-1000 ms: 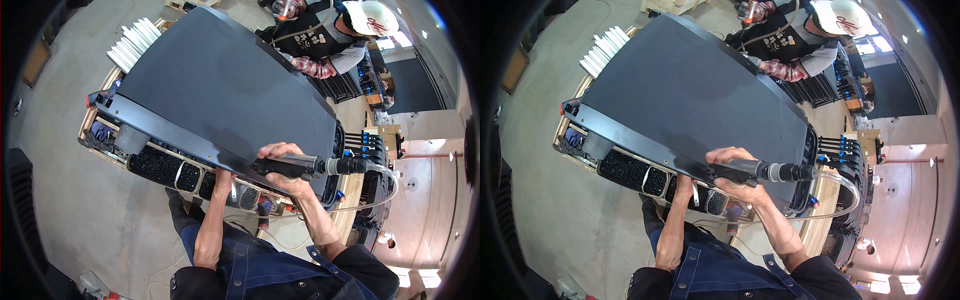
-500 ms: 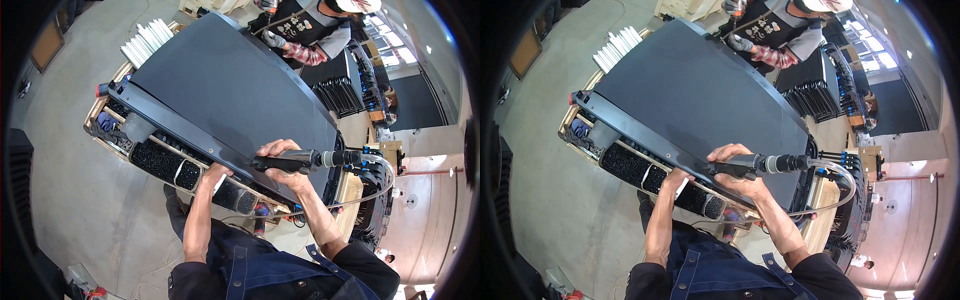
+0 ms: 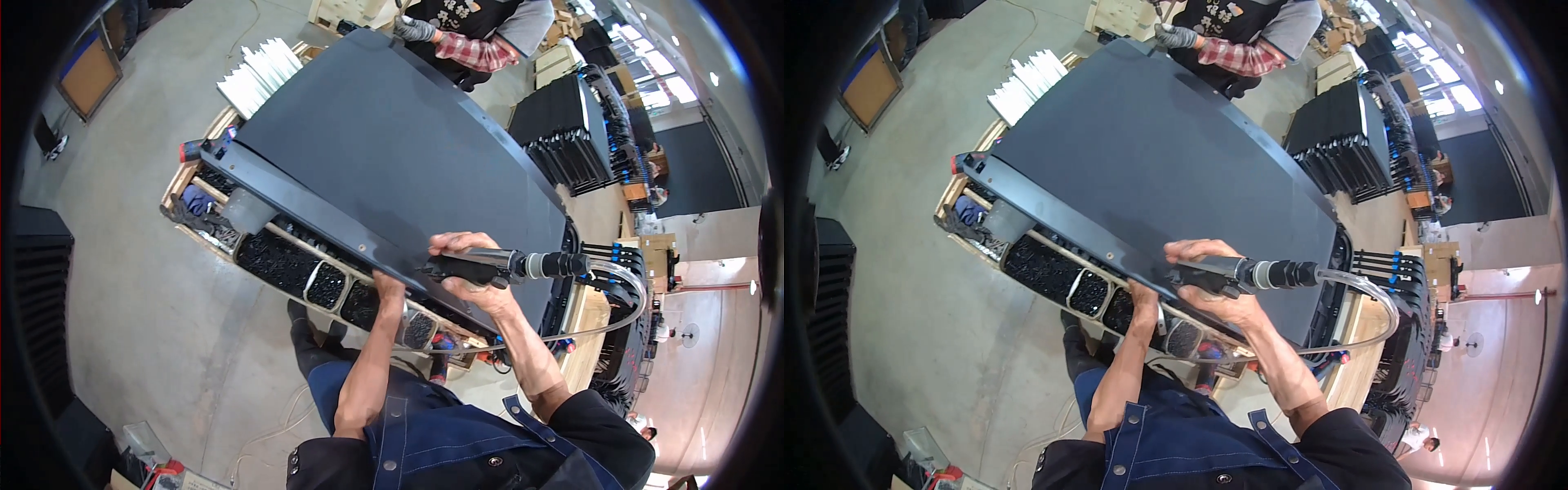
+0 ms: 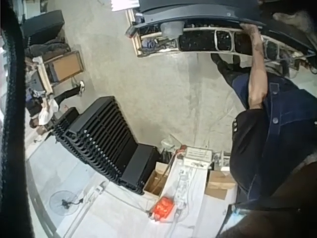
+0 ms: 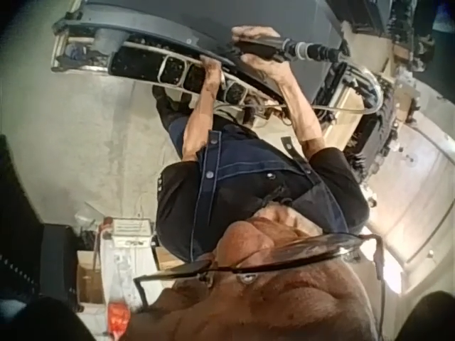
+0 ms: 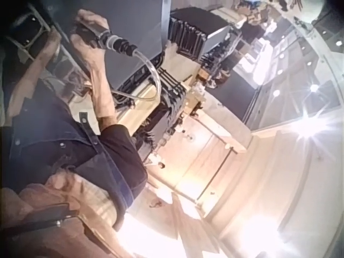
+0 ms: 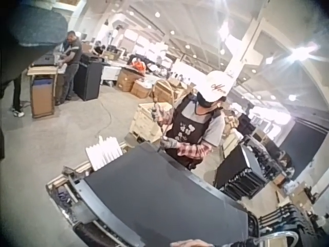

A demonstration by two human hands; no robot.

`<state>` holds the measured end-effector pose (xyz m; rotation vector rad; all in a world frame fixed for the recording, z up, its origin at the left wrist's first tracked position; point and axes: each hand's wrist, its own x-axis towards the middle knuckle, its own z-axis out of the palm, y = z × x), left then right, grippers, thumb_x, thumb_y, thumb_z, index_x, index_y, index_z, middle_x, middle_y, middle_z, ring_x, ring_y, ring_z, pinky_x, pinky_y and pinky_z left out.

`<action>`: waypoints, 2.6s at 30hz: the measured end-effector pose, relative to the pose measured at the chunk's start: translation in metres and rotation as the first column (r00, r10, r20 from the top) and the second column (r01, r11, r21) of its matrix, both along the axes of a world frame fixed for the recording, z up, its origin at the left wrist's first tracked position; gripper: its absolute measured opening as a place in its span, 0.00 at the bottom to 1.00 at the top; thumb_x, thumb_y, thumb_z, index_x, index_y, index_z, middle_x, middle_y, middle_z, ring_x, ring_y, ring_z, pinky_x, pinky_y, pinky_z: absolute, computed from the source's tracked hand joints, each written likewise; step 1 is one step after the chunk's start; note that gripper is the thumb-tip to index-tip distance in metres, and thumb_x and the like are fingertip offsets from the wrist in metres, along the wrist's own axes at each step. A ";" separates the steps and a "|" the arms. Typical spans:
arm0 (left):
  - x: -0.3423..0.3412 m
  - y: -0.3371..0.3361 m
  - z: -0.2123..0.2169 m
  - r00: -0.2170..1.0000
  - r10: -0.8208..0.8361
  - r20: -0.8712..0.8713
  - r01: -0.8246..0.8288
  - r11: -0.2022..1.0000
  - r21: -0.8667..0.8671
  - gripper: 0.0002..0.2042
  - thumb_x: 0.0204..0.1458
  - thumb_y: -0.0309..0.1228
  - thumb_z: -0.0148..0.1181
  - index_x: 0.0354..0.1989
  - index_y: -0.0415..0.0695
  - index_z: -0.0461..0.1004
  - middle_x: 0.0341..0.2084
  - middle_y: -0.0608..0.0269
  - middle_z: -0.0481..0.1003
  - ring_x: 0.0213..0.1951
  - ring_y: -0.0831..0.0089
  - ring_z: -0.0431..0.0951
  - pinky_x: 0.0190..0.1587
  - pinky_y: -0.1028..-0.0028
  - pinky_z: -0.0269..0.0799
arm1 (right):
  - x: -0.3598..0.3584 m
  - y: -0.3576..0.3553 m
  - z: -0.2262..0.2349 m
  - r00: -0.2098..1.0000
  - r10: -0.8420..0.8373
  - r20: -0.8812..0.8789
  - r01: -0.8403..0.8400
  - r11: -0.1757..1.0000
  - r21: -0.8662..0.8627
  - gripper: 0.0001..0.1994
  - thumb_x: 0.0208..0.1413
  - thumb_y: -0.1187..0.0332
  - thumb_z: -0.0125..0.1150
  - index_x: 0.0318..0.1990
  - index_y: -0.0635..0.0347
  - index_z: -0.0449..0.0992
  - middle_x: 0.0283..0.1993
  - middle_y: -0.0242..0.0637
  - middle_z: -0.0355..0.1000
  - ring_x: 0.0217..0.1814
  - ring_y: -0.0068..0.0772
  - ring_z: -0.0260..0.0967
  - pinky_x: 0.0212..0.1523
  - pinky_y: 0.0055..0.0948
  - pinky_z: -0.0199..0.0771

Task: Assembling the console and motor cover components of a treadmill unit on a production line.

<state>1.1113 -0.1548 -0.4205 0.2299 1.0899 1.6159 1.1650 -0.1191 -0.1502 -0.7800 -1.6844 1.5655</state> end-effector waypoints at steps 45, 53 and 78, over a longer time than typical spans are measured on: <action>-0.083 0.029 0.009 0.420 -0.668 0.614 0.806 0.586 0.086 0.15 0.61 0.34 0.57 0.54 0.43 0.75 0.53 0.57 0.77 0.56 0.59 0.74 0.57 0.60 0.71 | 0.193 -0.277 0.047 -0.220 -0.942 0.254 0.951 -0.265 -0.158 0.13 0.59 0.61 0.67 0.39 0.61 0.73 0.29 0.34 0.74 0.30 0.27 0.73 0.35 0.30 0.78; -0.059 -0.031 0.029 0.369 -0.700 0.612 0.876 0.481 0.022 0.12 0.60 0.33 0.63 0.48 0.41 0.75 0.41 0.59 0.78 0.44 0.66 0.78 0.45 0.69 0.77 | 0.420 -0.405 0.024 -0.547 -0.749 0.373 0.831 -0.434 0.348 0.18 0.46 0.64 0.78 0.36 0.61 0.72 0.29 0.25 0.69 0.31 0.18 0.64 0.35 0.24 0.68; 0.088 -0.185 0.007 0.350 -0.924 -0.156 0.398 0.297 -0.868 0.12 0.60 0.35 0.60 0.44 0.39 0.75 0.31 0.63 0.76 0.33 0.74 0.78 0.33 0.72 0.77 | 0.503 -0.387 -0.080 0.401 -0.856 0.327 0.786 0.139 -0.602 0.08 0.62 0.69 0.64 0.41 0.66 0.79 0.27 0.34 0.77 0.29 0.20 0.74 0.30 0.23 0.75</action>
